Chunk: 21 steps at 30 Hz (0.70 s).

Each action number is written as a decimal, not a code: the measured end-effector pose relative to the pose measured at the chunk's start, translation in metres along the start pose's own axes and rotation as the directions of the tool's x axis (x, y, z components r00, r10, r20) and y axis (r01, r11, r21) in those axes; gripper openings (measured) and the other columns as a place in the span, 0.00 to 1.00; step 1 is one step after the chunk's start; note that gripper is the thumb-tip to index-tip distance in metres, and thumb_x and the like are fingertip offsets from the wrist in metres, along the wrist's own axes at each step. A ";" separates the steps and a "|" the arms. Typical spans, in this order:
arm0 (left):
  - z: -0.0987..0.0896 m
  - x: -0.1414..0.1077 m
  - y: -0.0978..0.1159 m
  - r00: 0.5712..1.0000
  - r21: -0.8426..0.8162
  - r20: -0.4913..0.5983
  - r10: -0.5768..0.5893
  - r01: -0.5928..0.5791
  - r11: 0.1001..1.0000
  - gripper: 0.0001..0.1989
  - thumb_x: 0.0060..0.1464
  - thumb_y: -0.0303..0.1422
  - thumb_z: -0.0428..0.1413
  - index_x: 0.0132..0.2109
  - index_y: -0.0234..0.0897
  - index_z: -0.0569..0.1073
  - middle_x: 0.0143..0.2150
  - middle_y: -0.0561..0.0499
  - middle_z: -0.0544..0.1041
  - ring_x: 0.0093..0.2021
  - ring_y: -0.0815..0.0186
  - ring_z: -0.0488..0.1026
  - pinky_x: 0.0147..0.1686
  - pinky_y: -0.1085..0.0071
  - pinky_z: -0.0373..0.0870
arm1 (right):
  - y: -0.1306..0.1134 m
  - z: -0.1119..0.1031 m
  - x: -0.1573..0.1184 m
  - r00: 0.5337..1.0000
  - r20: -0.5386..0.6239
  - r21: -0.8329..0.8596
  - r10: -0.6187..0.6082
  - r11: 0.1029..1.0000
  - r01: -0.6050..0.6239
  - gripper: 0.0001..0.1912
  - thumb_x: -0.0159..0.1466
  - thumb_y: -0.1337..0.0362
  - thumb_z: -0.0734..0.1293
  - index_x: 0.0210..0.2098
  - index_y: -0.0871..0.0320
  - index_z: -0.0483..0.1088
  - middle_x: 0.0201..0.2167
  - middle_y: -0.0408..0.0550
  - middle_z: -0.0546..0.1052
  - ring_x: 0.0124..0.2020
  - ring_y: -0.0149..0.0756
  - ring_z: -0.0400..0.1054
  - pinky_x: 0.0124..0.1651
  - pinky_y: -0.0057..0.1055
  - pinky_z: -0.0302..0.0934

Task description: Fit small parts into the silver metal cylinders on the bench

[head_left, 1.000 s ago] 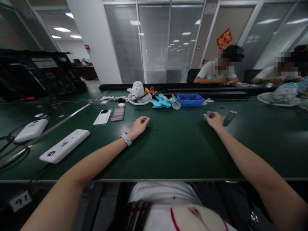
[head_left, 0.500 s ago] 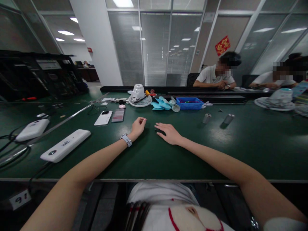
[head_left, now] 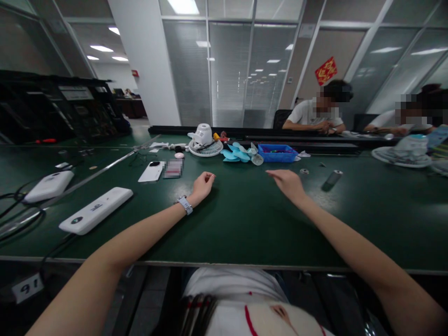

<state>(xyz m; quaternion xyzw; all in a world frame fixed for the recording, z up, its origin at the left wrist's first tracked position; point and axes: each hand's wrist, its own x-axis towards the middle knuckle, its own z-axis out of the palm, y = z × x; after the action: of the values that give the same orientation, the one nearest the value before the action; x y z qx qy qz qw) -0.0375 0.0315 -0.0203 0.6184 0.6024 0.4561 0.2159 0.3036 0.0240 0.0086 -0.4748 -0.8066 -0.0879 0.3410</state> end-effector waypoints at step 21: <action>0.000 -0.002 0.000 1.000 0.019 0.014 0.000 0.000 1.000 0.10 0.59 0.39 0.51 0.40 0.38 0.72 0.35 0.50 0.78 0.36 0.63 0.74 0.35 0.70 0.65 | 0.109 -0.025 -0.010 0.880 -0.277 -0.118 0.386 0.895 -0.430 0.13 0.64 0.64 0.61 0.43 0.56 0.76 0.42 0.51 0.79 0.43 0.46 0.73 0.49 0.39 0.63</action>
<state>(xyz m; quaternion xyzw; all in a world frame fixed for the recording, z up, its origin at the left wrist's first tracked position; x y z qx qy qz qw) -0.0368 0.0300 -0.0207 0.6237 0.6051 0.4460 0.2142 0.4087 0.0632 0.0011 -0.6481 -0.6282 -0.1430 0.4060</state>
